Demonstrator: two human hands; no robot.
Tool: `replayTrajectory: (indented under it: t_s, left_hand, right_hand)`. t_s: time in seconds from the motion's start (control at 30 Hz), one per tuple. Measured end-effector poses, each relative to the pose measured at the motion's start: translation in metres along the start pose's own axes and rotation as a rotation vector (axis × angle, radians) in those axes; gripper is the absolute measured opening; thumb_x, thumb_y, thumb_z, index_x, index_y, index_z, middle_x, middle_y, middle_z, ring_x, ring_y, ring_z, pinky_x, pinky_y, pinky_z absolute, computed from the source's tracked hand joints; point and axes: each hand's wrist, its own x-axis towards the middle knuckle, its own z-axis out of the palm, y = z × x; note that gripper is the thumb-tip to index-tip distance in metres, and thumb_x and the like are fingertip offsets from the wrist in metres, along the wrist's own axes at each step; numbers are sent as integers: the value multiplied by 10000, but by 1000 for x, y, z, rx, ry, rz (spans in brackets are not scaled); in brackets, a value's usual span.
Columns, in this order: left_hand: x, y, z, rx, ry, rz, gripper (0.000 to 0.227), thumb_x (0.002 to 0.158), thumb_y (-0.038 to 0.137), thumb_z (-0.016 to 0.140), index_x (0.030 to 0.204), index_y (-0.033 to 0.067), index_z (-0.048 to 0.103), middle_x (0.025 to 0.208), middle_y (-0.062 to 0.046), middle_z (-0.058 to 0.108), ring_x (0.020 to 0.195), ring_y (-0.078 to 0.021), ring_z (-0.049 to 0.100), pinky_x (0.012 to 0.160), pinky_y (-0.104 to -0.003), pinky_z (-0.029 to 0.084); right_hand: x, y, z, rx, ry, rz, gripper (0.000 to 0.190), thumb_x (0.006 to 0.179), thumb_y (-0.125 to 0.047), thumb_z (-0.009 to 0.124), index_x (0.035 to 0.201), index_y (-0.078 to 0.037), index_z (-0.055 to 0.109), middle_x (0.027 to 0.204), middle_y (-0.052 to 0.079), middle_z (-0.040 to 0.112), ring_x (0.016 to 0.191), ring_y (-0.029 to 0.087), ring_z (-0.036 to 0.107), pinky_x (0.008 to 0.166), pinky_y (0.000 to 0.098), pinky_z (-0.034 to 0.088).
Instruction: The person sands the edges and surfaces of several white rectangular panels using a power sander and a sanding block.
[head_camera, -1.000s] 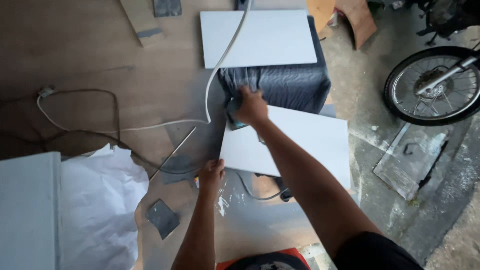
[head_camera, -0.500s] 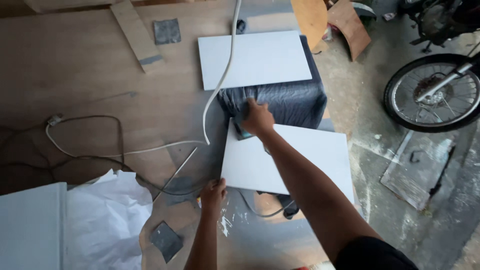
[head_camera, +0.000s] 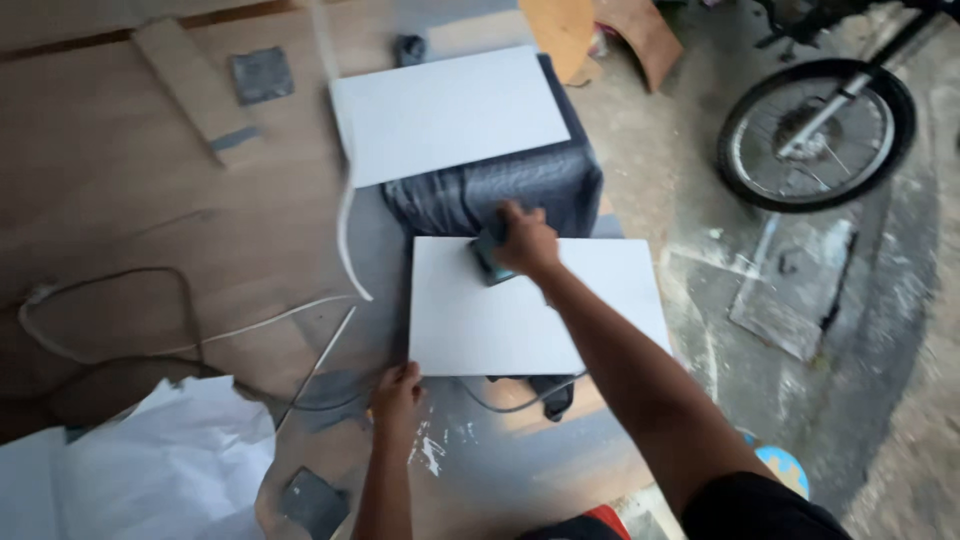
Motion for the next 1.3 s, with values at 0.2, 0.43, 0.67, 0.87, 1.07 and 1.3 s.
replayTrajectory:
  t_s: [0.2, 0.43, 0.67, 0.87, 1.07, 1.3]
  left_hand:
    - [30, -20, -5, 8, -51, 62, 301, 968, 290, 679, 1063, 6, 708, 678, -130, 627, 502, -129, 476, 465, -255, 333]
    - [18, -9, -10, 36, -71, 20, 259, 988, 266, 678, 1097, 31, 690, 760, -117, 651, 614, -150, 550, 504, -270, 364]
    - [17, -5, -8, 12, -54, -3, 227, 1004, 251, 658, 1109, 53, 697, 878, -73, 668, 741, -148, 622, 562, -264, 405]
    - [11, -1, -6, 69, -31, -12, 250, 1027, 274, 647, 1158, 65, 688, 973, -76, 704, 772, -162, 634, 604, -281, 432]
    - [33, -20, -12, -5, -64, 16, 302, 1003, 255, 664, 1204, 29, 671, 960, -111, 688, 701, -159, 604, 518, -251, 393]
    - [2, 1, -7, 91, -26, -5, 294, 1064, 254, 612, 1256, 35, 648, 1066, -120, 681, 807, -201, 620, 662, -311, 450]
  right_hand:
    - [-19, 97, -61, 70, 103, 243, 785, 734, -324, 667, 1492, -422, 487, 1202, 178, 526, 990, 430, 677, 898, 476, 564]
    - [-14, 186, -90, 125, 156, 503, 799, 754, -291, 712, 1499, -397, 445, 1337, 189, 509, 1082, 423, 652, 854, 470, 575]
    - [-62, 117, -85, 81, 36, 293, 742, 799, -332, 668, 1503, -358, 433, 1286, 194, 490, 1041, 438, 632, 810, 510, 564]
    - [-13, 172, -82, 51, 149, 327, 765, 771, -304, 711, 1484, -425, 457, 1212, 180, 546, 1044, 413, 631, 801, 485, 563]
    - [-46, 177, -85, 68, 120, 325, 815, 734, -295, 720, 1496, -415, 457, 1277, 188, 534, 1071, 444, 629, 839, 495, 551]
    - [-181, 195, -55, 157, 26, 357, 858, 744, -291, 789, 1516, -404, 432, 1365, 155, 483, 1008, 413, 667, 807, 508, 575]
